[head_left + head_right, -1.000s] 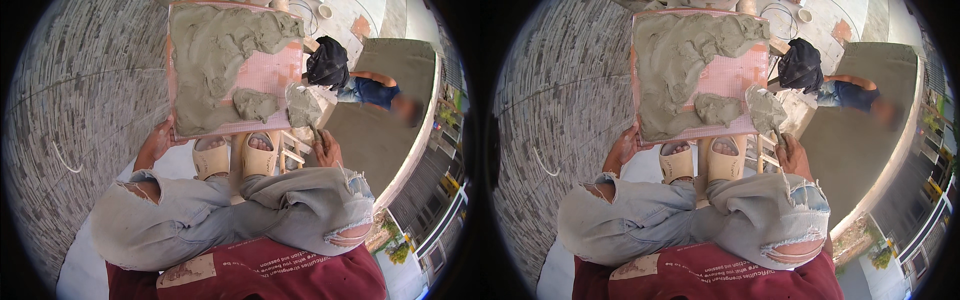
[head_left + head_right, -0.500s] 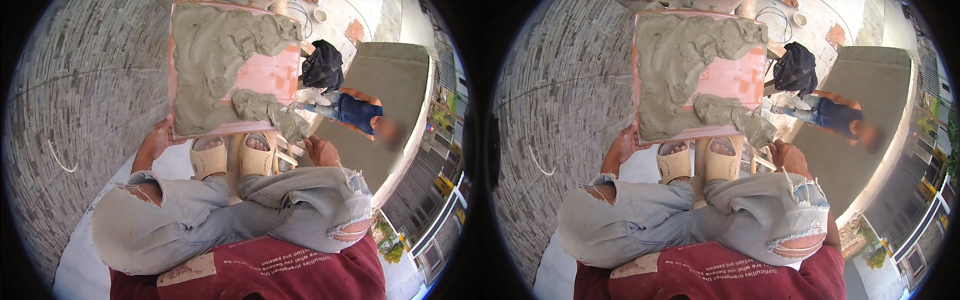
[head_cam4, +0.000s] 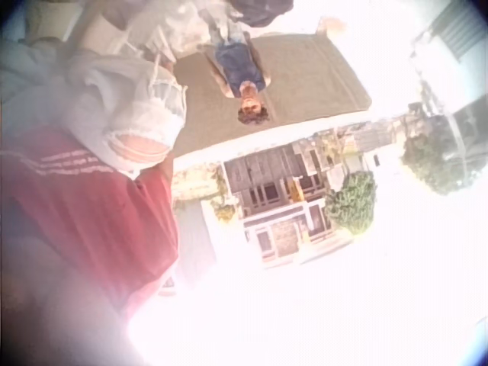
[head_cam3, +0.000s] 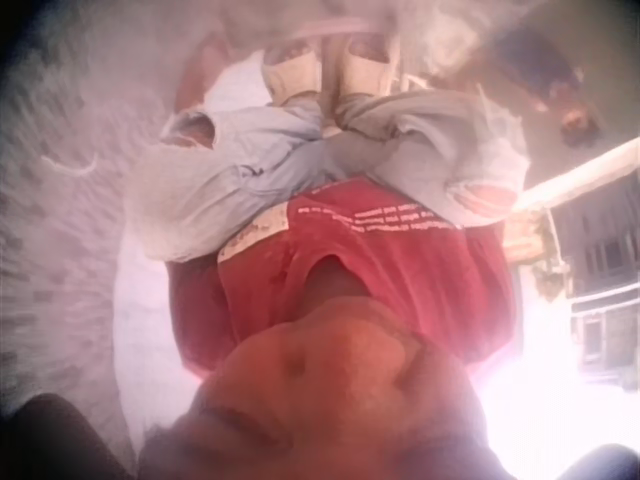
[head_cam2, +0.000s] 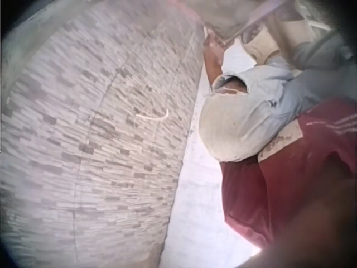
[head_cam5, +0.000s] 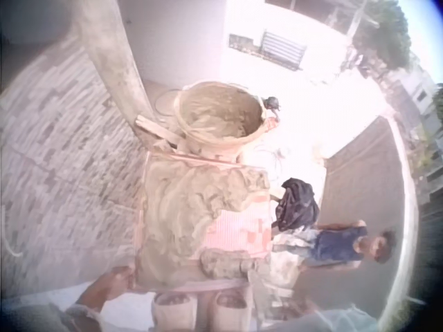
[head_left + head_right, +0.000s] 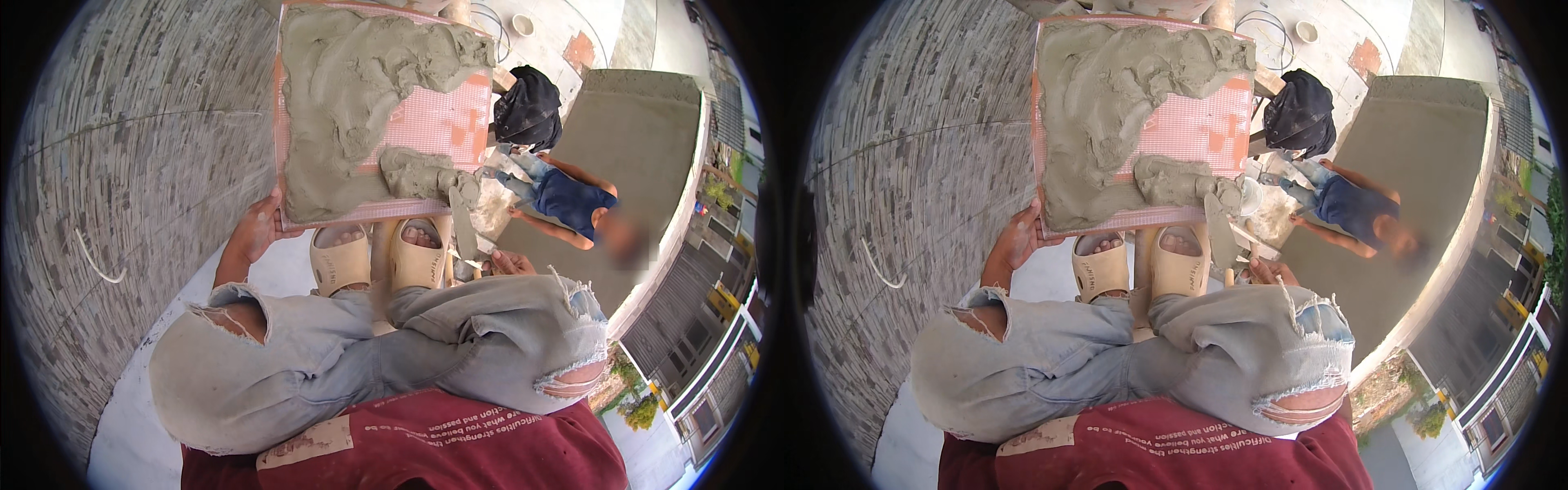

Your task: The person applies adhesive to the back of a stone tile using a trowel, then presses the tile onto a curved wall and taps it with a rubber mallet to secure it.

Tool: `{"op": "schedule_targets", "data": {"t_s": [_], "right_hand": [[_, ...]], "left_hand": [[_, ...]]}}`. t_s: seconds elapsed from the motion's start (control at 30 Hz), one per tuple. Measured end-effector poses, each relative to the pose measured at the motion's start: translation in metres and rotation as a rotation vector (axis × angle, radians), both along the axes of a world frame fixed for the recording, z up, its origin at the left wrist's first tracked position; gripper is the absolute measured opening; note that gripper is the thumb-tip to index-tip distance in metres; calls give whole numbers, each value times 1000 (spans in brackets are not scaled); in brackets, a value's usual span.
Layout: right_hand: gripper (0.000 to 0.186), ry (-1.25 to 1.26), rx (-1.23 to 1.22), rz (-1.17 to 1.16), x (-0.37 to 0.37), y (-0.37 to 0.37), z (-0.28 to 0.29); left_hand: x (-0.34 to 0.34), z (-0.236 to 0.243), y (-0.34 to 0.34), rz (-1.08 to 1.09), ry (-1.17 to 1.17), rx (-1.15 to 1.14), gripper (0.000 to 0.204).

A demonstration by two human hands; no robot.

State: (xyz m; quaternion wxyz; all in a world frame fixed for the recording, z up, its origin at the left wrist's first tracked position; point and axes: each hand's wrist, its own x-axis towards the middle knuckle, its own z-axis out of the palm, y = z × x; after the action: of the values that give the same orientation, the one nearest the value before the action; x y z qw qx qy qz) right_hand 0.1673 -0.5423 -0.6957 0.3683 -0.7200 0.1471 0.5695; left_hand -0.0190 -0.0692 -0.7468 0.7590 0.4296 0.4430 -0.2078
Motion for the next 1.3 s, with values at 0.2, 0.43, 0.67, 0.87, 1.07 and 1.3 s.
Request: {"op": "schedule_targets", "data": {"t_s": [0.2,0.43,0.67,0.87,1.07,1.3], "right_hand": [[49,166,168,76,25,93,22],[40,-540,231,857,38,114,15],[31,-671,-265,1112,35,111,54],[33,-701,-341,1077,28,79,41],[28,-886,-198,863,26,71,59],[20,-1241,137,1127,51,78,41]], "left_hand": [[0,-1,-1,-5,-2,17,68],[0,-6,3,-19,-17,-35,68],[-2,0,0,1,-7,3,70],[-8,-19,8,-28,-15,-54,70],[-1,3,1,0,-15,-25,69],[-3,-2,2,-8,-8,-41,68]]}}
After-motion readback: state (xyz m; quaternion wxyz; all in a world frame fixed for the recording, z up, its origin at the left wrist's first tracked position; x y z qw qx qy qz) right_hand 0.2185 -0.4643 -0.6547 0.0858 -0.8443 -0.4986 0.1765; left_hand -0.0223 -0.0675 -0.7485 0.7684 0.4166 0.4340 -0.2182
